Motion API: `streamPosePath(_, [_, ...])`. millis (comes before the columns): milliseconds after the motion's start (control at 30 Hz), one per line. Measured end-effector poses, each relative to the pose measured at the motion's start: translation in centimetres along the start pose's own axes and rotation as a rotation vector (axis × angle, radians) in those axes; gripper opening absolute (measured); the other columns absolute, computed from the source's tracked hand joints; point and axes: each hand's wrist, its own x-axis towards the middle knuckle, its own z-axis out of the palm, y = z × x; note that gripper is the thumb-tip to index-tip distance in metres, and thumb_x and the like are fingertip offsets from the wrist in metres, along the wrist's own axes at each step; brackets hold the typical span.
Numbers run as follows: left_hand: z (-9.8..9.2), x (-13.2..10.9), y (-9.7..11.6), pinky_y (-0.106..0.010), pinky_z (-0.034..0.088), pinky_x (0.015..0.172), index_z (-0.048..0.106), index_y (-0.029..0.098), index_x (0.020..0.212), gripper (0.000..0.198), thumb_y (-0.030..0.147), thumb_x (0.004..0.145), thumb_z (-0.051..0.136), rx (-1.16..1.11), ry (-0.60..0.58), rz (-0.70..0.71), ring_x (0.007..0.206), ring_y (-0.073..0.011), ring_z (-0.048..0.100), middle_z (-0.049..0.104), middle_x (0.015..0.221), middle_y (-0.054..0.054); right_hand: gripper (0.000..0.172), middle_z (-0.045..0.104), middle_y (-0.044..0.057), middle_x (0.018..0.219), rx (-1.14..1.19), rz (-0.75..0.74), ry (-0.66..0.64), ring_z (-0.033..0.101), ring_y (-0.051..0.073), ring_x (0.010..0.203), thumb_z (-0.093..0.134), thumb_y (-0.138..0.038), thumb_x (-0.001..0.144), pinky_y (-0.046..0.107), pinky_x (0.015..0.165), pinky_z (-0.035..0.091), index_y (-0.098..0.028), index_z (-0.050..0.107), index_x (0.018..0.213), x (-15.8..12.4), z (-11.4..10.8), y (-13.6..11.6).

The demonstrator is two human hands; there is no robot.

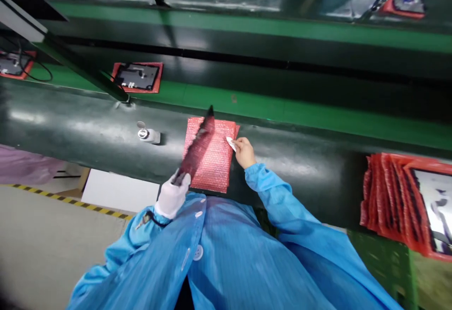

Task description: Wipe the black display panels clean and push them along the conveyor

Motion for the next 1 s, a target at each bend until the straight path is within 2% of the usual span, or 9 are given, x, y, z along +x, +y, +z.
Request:
streamPosePath(133, [3.2,-0.5,2.1,-0.063,0.029,0.103,0.06,0.021,0.128,0.047,0.021,0.083,0.048,0.1,-0.008,0.129,0.13,-0.0424,0.038,0.052,0.137,-0.017,0.029,0.057,0.009,0.082,0.031,0.081,0.015,0.056,0.023,0.082,0.046,-0.014,0.077,0.04,0.079,0.05,-0.016,0.074,0.086,-2.1,1.0,0.5])
streamPosePath(200, [5.2,0.3,2.2,-0.071,0.02,0.102,0.059,0.017,0.128,0.048,0.016,0.083,0.043,0.221,-0.081,0.22,0.131,-0.0455,0.036,0.052,0.136,-0.021,0.029,0.057,0.009,0.082,0.04,0.103,0.019,0.057,0.024,0.082,0.046,-0.012,0.075,0.042,0.08,0.05,-0.016,0.074,0.083,-2.5,1.6,0.9])
streamPosePath(267, [6.0,1.8,1.7,-0.069,0.02,0.103,0.062,0.015,0.123,0.045,0.017,0.078,0.053,0.346,-0.208,0.292,0.126,-0.0458,0.042,0.056,0.129,-0.024,0.029,0.057,0.009,0.082,0.048,0.114,0.009,0.057,0.024,0.083,0.047,-0.012,0.074,0.043,0.082,0.05,-0.017,0.074,0.082,-2.6,1.8,1.2])
streamPosePath(367, [4.2,4.7,0.8,-0.05,0.036,0.1,0.063,0.015,0.116,0.044,0.031,0.075,0.065,0.504,-0.254,0.301,0.113,-0.0383,0.053,0.063,0.114,-0.021,0.029,0.058,0.01,0.084,0.057,0.124,-0.013,0.058,0.025,0.083,0.046,-0.012,0.074,0.045,0.083,0.05,-0.017,0.074,0.083,-3.1,1.9,1.5])
streamPosePath(467, [1.0,8.5,-0.2,-0.038,0.043,0.087,0.064,0.015,0.105,0.038,0.046,0.084,0.055,0.602,-0.001,0.014,0.102,-0.0316,0.059,0.064,0.098,-0.017,0.03,0.059,0.01,0.085,0.07,0.134,-0.028,0.058,0.025,0.084,0.046,-0.012,0.074,0.046,0.084,0.05,-0.016,0.073,0.083,-3.8,2.0,1.3])
streamPosePath(567, [-0.5,11.7,-1.1,-0.034,0.044,0.081,0.065,0.015,0.08,0.033,0.045,0.087,0.051,0.574,0.055,-0.223,0.096,-0.0292,0.061,0.064,0.084,-0.015,0.03,0.06,0.009,0.082,0.103,0.127,-0.064,0.058,0.023,0.082,0.046,-0.011,0.073,0.042,0.082,0.051,-0.018,0.074,0.083,-4.5,2.3,0.8])
streamPosePath(733, [0.9,11.9,-1.2,-0.03,0.044,0.08,0.06,0.019,0.074,0.03,0.041,0.09,0.048,0.475,0.058,-0.188,0.098,-0.0253,0.061,0.067,0.088,-0.012,0.028,0.062,0.007,0.079,0.158,0.103,-0.12,0.059,0.021,0.078,0.048,-0.012,0.074,0.038,0.079,0.052,-0.019,0.074,0.081,-4.7,2.6,-0.1])
streamPosePath(867, [1.7,10.7,-0.2,-0.029,0.048,0.065,0.061,0.015,0.088,0.03,0.043,0.087,0.052,0.35,0.035,-0.216,0.073,-0.0212,0.065,0.068,0.079,-0.01,0.023,0.064,0.008,0.079,0.206,0.123,-0.152,0.061,0.022,0.078,0.05,-0.014,0.076,0.04,0.078,0.053,-0.018,0.073,0.077,-4.8,2.3,-0.6])
streamPosePath(1000, [0.4,13.8,2.3,-0.024,0.048,0.06,0.066,0.015,0.083,0.016,0.03,0.076,0.065,0.277,-0.121,-0.117,0.065,-0.0181,0.065,0.07,0.072,-0.004,0.024,0.066,0.007,0.082,0.32,0.131,-0.189,0.063,0.021,0.078,0.051,-0.015,0.077,0.038,0.077,0.054,-0.02,0.074,0.08,-5.2,1.6,-1.2])
